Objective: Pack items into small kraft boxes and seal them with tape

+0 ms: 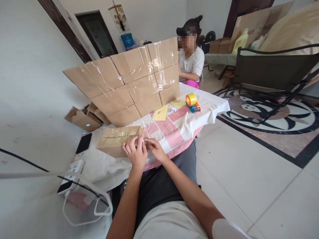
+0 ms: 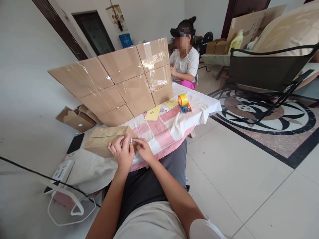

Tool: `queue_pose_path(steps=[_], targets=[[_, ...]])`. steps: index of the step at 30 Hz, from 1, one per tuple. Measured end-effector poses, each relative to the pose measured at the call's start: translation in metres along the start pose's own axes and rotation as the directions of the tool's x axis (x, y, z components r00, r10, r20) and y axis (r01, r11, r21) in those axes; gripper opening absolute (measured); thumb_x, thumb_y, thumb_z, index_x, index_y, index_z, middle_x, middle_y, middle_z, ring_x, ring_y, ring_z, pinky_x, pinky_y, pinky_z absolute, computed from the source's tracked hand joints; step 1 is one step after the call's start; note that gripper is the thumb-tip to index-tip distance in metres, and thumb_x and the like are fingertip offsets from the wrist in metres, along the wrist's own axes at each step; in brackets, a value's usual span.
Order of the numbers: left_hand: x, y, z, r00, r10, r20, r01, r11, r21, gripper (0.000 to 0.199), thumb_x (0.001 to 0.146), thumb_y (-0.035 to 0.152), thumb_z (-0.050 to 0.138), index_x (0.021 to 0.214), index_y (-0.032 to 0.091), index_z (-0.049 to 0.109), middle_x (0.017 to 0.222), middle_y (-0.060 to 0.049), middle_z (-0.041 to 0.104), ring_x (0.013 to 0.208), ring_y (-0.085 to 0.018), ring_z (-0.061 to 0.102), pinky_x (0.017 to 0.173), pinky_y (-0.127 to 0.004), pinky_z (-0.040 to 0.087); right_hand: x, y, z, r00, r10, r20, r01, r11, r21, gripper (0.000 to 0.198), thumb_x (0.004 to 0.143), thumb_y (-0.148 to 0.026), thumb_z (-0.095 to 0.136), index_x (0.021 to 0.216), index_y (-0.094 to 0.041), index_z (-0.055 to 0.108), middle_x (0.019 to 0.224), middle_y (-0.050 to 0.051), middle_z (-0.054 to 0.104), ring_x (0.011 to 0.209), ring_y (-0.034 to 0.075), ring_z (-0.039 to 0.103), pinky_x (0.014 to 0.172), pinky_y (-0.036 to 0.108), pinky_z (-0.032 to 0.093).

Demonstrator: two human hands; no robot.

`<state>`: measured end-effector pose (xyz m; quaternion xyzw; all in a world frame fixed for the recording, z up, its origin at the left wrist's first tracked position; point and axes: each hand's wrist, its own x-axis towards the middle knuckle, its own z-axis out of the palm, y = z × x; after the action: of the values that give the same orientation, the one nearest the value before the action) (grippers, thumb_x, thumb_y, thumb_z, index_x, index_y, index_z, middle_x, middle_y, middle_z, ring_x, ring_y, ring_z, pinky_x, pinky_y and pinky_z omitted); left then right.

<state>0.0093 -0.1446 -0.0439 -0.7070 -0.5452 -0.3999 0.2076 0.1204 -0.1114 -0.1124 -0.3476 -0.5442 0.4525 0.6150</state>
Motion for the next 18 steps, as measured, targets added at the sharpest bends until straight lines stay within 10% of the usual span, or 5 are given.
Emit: queue_pose_path(steps=[9,18], targets=[[0.0,0.001,-0.004,0.998,0.046,-0.043,-0.045,0.999,0.02,0.04,0.093,0.022,0.058,0.131,0.018,0.07,0.127,-0.018,0.061,0.124,-0.032,0.052,0.119,-0.058,0.025,-0.001,-0.006,-0.007,1.0,-0.022,0.001,0.022,0.999,-0.038,0.058,0.083,-0.015,0.058,0.139,-0.026,0.066,0.129,0.01,0.062,0.097,0.017,0.062,0.085,0.033,0.056],[-0.01,-0.022,-0.018,0.991,0.125,-0.041,-0.13,0.975,-0.182,0.055,0.09,0.024,0.052,0.144,0.016,0.051,0.129,-0.018,0.066,0.125,-0.032,0.06,0.12,-0.056,0.028,0.027,-0.036,-0.02,0.874,-0.173,0.454,0.285,0.939,-0.191,0.14,0.065,-0.039,0.092,0.169,-0.023,0.001,0.173,0.019,0.015,0.161,0.031,0.02,0.127,0.05,0.027]])
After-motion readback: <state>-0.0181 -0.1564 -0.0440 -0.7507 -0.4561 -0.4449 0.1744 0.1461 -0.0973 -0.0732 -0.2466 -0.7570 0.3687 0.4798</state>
